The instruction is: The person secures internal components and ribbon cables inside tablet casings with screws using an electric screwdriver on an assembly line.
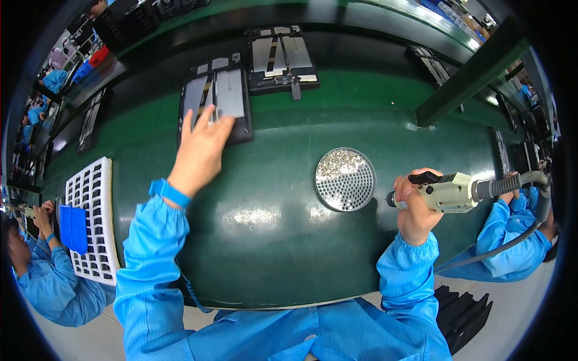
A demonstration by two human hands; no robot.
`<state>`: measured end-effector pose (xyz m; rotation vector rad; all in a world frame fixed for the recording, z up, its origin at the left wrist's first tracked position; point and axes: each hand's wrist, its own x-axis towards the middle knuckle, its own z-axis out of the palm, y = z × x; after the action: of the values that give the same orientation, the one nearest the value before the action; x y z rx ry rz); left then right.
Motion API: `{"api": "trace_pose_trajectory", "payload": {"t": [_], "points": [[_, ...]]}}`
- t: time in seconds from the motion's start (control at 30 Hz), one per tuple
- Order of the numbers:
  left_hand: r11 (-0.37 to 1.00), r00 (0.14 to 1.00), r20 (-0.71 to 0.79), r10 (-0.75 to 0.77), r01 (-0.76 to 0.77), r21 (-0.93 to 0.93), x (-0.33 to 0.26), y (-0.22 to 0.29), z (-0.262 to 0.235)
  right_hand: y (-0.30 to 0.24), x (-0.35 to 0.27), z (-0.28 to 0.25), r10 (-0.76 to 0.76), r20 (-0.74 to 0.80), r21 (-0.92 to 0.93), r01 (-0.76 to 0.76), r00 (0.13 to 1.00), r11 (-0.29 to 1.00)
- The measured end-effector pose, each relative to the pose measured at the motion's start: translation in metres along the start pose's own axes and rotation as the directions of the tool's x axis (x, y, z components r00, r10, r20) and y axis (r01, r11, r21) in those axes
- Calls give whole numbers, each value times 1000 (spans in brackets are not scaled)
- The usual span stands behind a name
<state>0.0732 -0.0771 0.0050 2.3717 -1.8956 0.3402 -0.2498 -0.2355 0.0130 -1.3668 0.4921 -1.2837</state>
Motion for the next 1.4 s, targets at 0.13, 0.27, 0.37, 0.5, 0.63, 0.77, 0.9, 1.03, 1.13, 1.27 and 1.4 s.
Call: {"api": "trace_pose_trajectory", "payload": {"t": [0.13,0.27,0.37,0.5,0.63,0.77,0.9,1.03,1.13,1.27,1.4], "points": [[967,990,-131,-58,88,239,33,-47,30,-1,1,1,-24,2,-12,24,1000,1000],[998,984,-165,64,-63,13,74,-26,40,-3,4,-7,14,-37,-54,-16,999,998],[981,972,-162,170,-182,-64,111,-24,47,-4,7,-11,-28,-61,-81,23,998,996],[962,966,-24,257,-253,102,142,-23,48,-7,11,-19,-66,-87,-122,55,994,991],[977,973,-159,169,-144,157,157,-21,57,-7,11,-22,-41,-116,-175,20,992,984],[992,973,-228,-31,58,113,162,-14,55,0,10,-27,-66,-122,-186,43,990,982],[989,971,-236,-22,56,140,134,-9,36,1,10,-26,-73,-107,-218,48,992,975],[988,925,-369,90,-37,148,54,32,-6,-9,8,-22,-35,-116,-186,13,993,982],[991,947,-308,87,-51,122,-24,70,-36,-12,5,-20,0,-117,-166,-19,993,986],[997,983,-186,0,14,77,-100,106,-44,-11,6,-14,12,-56,-105,-18,998,994],[995,989,150,5,11,-103,-103,120,-54,-5,5,-13,7,-74,-62,-11,997,998]]}}
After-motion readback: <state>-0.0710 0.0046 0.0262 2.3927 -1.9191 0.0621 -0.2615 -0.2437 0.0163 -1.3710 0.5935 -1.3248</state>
